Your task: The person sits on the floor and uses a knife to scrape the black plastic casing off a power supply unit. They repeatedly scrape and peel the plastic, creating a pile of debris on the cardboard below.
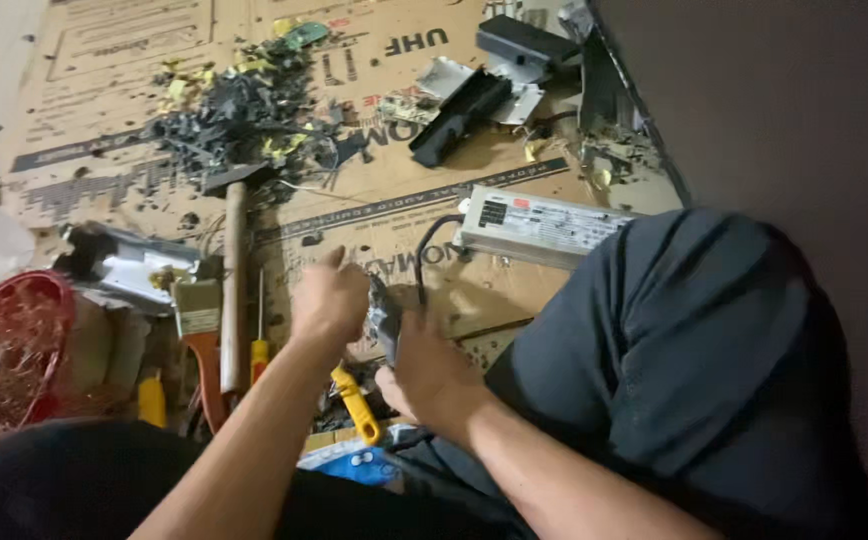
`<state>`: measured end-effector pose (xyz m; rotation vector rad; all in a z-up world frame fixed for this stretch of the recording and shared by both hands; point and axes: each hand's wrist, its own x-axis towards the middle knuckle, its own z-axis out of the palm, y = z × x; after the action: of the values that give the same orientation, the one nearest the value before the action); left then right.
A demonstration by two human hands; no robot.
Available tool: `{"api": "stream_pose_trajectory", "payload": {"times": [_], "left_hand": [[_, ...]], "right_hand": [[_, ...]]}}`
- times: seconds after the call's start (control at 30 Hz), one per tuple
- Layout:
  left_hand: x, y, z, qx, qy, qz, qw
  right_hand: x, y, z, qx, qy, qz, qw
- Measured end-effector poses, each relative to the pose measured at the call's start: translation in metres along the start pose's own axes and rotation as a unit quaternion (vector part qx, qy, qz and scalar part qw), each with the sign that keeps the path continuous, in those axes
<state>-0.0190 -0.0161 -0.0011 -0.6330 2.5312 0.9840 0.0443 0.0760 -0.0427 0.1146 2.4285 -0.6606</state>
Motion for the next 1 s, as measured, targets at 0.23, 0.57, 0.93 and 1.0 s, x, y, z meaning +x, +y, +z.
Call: {"api": "stream_pose_trajectory", "payload": {"times": [0.23, 0.57, 0.93, 1.0], "left_hand": [[-0.019, -0.035, -0.007, -0.001, -0.031, 0.069, 0.997], [-0.016, -0.05, 0.016, 0.079, -0.034, 0.057, 0.995], [-0.036, -0.038, 0.029, -0.057, -0.018, -0.009, 0.998], [-0.029, -0.044, 0.033, -0.088, -0.013, -0.001, 0.996]], "right_hand": [[0.025, 0.014, 0.017, 0.039, 0.043, -0.04, 0.997], [0.015, 0.009, 0.011, 0.06, 0.038, -0.045, 0.996], [0.032, 0.017, 0.025, 0.066, 0.032, -0.059, 0.996], [0.028, 0.016, 0.022, 0.044, 0.041, -0.07, 0.996]]}}
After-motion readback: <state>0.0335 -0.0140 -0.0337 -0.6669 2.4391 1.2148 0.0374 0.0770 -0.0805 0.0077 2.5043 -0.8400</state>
